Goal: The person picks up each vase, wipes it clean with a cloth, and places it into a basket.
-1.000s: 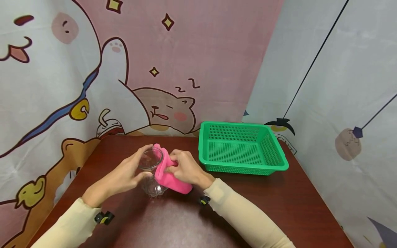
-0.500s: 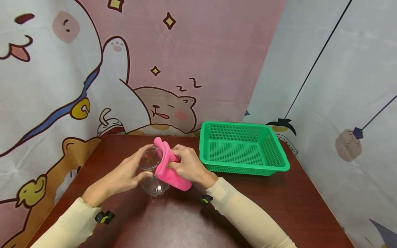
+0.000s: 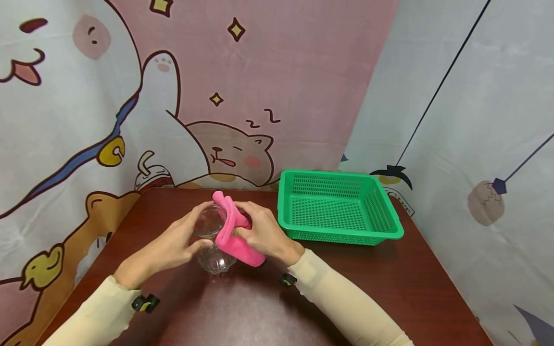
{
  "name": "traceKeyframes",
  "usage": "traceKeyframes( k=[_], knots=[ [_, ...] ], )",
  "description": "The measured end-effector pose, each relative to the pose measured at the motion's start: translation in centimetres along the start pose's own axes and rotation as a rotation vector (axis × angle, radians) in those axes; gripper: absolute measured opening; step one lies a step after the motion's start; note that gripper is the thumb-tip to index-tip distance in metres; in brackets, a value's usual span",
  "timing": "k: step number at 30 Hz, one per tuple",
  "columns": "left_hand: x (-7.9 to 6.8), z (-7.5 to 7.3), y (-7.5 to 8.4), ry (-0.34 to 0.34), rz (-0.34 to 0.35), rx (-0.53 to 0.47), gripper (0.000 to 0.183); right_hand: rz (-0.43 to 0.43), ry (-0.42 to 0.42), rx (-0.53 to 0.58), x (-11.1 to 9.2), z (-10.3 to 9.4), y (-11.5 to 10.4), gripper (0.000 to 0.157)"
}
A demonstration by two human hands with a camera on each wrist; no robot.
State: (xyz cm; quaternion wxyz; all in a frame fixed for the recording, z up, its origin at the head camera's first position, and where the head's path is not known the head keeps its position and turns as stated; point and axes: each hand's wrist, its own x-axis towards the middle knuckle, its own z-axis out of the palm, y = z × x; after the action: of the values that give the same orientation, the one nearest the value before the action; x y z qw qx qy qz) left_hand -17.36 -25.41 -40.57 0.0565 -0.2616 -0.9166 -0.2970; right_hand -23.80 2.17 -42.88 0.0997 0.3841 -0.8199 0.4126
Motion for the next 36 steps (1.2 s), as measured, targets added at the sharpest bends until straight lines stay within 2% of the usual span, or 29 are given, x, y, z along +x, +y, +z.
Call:
traceKeyframes(
  k=[3, 12, 19, 22, 27, 36],
  knots=[
    [0.0, 0.0, 0.0, 0.000, -0.003, -0.005, 0.104, -0.021, -0.004, 0.006, 0.0, 0.0, -0.1, 0.066],
    [0.0, 0.0, 0.0, 0.004, 0.016, -0.010, 0.103, -0.089, 0.017, -0.062, -0.2, 0.0, -0.3, 0.060],
    [0.0, 0.1, -0.1, 0.008, 0.019, -0.007, 0.103, -0.097, 0.026, -0.080, -0.6, 0.2, -0.3, 0.063],
    [0.0, 0.1, -0.1, 0.011, 0.020, -0.008, 0.103, -0.086, 0.018, -0.083, -0.7, 0.4, -0.2, 0.053],
    [-0.1, 0.2, -0.2, 0.020, 0.038, -0.008, 0.102, -0.079, -0.016, -0.117, -0.9, 1.0, 0.0, 0.025],
    [0.0, 0.0, 0.0, 0.022, 0.029, -0.009, 0.104, -0.075, -0.091, -0.134, -1.2, 1.3, 0.2, 0.017]
  ],
)
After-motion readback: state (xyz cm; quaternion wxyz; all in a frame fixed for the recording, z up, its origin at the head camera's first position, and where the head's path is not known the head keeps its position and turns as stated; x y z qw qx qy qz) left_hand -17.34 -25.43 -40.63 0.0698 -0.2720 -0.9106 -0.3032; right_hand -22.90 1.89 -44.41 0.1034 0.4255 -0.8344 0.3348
